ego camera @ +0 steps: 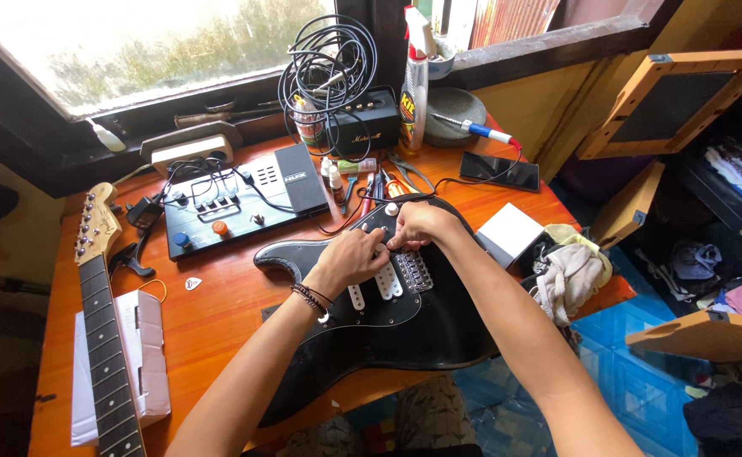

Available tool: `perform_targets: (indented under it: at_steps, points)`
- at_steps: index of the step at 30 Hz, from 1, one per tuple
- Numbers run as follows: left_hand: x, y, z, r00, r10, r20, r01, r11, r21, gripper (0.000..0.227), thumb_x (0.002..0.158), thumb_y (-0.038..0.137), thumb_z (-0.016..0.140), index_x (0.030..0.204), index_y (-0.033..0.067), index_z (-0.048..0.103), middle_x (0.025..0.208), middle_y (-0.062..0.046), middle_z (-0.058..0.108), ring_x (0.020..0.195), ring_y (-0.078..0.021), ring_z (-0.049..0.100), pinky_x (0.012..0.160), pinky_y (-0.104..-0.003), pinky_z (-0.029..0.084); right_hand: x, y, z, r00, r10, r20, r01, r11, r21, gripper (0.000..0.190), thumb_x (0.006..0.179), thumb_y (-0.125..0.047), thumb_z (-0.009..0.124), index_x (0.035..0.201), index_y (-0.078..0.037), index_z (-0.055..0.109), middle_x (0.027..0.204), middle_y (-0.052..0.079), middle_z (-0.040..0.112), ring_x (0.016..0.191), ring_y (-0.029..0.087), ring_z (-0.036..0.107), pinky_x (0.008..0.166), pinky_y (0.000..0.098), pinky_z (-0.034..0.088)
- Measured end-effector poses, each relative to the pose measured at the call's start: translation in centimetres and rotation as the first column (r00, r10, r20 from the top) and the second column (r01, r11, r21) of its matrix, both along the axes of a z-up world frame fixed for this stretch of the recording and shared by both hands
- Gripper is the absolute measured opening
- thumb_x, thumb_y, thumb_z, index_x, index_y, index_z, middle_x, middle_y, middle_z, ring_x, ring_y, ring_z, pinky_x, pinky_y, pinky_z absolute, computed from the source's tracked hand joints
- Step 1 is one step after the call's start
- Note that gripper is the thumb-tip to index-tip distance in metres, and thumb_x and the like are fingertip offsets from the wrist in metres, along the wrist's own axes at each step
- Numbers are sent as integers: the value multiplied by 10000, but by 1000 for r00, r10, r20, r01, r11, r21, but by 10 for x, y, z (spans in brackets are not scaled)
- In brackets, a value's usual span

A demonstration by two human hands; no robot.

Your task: The person works on a black electric guitar body placed on a wooden table. They use a screwdriver to adjust screws on the control plate and pickups, then use pliers to manipulate a small component near the bridge. The person also wipes the guitar body with a cloth during the process.

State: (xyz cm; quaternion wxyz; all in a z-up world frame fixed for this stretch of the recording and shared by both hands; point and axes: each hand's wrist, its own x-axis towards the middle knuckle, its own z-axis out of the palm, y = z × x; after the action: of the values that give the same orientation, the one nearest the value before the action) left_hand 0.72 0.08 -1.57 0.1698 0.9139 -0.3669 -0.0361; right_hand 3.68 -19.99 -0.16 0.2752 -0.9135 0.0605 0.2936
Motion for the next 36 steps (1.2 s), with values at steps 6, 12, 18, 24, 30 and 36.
perform_targets:
  at_steps: [6, 12, 18, 24, 30, 36]
  points:
    - [1, 1, 7, 999, -39, -24, 38, 999, -34, 363, 926, 419, 516, 989, 67, 580, 814, -336, 659, 820, -539, 703, 711, -596, 571, 1, -2, -1, 1000, 5, 5, -5, 1000, -7, 139, 748, -268, 865, 748, -146, 797, 612, 32, 733, 574, 142, 734, 583, 263, 613]
    - [-4, 3, 17, 998, -50, -44, 48, 998, -40, 340, 935, 387, 512, 970, 58, 586, 811, -342, 661, 822, -543, 701, 717, -600, 570, 1, -1, 3, 999, 29, -30, -29, 999, -21, 160, 758, -296, 853, 779, -148, 797, 633, 20, 739, 580, 129, 730, 574, 247, 615]
    - [-9, 2, 16, 999, -33, -12, 32, 997, -72, 352, 916, 401, 502, 936, 54, 563, 768, -331, 644, 778, -547, 694, 691, -591, 570, 2, -2, 5, 998, 27, -61, -28, 999, -19, 175, 763, -318, 845, 798, -154, 795, 658, 11, 751, 595, 115, 731, 577, 239, 616]
    - [-7, 4, 18, 999, -47, 0, 47, 994, -97, 340, 911, 377, 504, 918, 42, 561, 760, -346, 635, 774, -554, 687, 685, -606, 558, 6, -3, 1, 997, 40, -67, -41, 999, -18, 190, 766, -326, 839, 799, -146, 786, 660, 10, 748, 590, 111, 726, 554, 229, 608]
    - [-16, -4, 20, 996, 81, 40, -82, 996, 21, 489, 887, 514, 469, 983, 47, 582, 820, -302, 685, 816, -500, 726, 721, -553, 591, 13, -8, -17, 996, 67, -64, -67, 998, -2, 221, 738, -346, 858, 796, -147, 781, 669, 15, 750, 606, 112, 727, 575, 233, 612]
    - [0, -25, -13, 973, 183, 139, -209, 956, 204, 497, 851, 527, 407, 933, 97, 643, 814, -168, 722, 826, -398, 758, 694, -479, 613, 9, -3, -1, 996, 54, -71, -56, 998, -26, 159, 756, -290, 844, 773, -142, 788, 654, 26, 741, 624, 133, 736, 590, 244, 616]
